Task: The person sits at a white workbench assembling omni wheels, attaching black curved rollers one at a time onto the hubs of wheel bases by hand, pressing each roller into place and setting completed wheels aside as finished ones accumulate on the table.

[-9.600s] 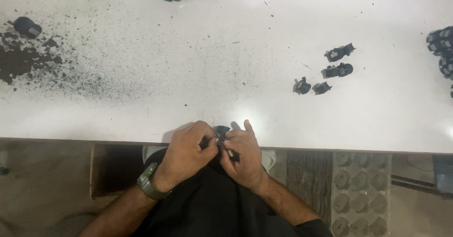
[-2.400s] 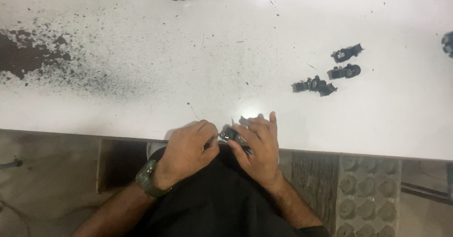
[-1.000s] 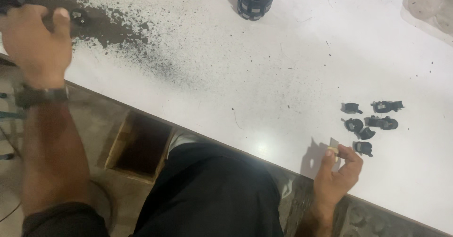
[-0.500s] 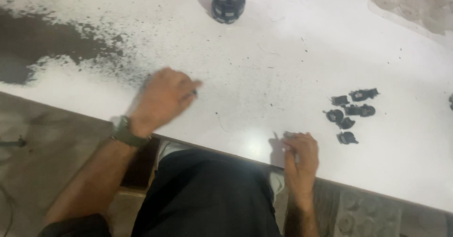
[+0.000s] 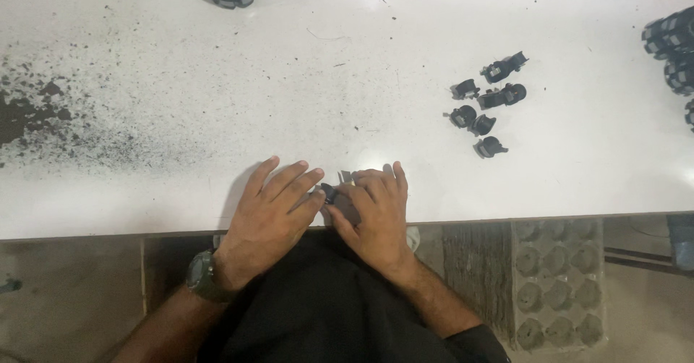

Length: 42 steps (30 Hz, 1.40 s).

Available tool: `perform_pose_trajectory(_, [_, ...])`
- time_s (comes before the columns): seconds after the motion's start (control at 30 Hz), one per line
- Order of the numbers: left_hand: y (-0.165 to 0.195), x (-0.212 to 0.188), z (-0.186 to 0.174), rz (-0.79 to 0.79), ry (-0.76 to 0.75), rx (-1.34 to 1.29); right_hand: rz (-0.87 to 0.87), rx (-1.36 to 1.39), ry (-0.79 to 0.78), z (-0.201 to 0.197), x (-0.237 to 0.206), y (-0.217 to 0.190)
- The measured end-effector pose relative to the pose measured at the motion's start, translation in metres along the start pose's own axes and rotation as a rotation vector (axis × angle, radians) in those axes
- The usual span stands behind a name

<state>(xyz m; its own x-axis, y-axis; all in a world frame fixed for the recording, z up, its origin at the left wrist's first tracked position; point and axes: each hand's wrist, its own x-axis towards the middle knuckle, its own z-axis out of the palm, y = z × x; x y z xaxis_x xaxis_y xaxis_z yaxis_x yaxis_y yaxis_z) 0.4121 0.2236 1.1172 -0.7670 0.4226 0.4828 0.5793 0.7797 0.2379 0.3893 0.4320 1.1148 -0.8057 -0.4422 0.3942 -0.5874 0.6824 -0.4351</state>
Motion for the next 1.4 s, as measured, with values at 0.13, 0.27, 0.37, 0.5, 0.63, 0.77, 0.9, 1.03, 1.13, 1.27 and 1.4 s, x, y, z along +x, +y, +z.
perform_pose_trajectory(0.13, [0.007,-0.015,0.01,-0.057,0.109,0.039,0.026,-0.022,0.011,0.011,-0.002,-0.002])
perform_pose_trajectory(0.27, [0.012,-0.025,0.021,-0.155,0.141,0.017,0.0,0.001,0.059,0.013,-0.012,0.003])
perform_pose_trajectory(0.37, [0.013,-0.031,0.022,-0.19,0.209,-0.012,-0.106,0.066,0.177,0.015,-0.023,0.007])
perform_pose_trajectory(0.5, [0.015,-0.033,0.021,-0.238,0.239,-0.05,-0.195,0.228,0.175,0.026,-0.031,0.012])
perform_pose_trajectory(0.63, [0.015,-0.03,0.022,-0.209,0.248,-0.031,-0.177,0.276,0.121,0.032,-0.032,0.012])
perform_pose_trajectory(0.77, [0.014,-0.029,0.024,-0.226,0.241,-0.04,-0.161,0.236,0.135,0.033,-0.028,0.009])
perform_pose_trajectory(0.9, [0.014,-0.029,0.025,-0.244,0.251,-0.095,-0.176,0.216,0.116,0.032,-0.024,0.008])
perform_pose_trajectory(1.03, [0.012,-0.029,0.027,-0.229,0.233,-0.129,-0.148,0.23,0.106,0.031,-0.023,0.007])
perform_pose_trajectory(1.13, [0.011,-0.03,0.029,-0.198,0.212,-0.078,-0.147,0.253,0.099,0.03,-0.023,0.007])
perform_pose_trajectory(1.27, [0.014,-0.03,0.033,-0.146,0.236,-0.011,-0.159,0.246,0.104,0.029,-0.021,0.006])
perform_pose_trajectory(1.4, [0.016,-0.026,0.036,-0.166,0.31,-0.038,-0.146,0.265,0.099,0.028,-0.019,0.006])
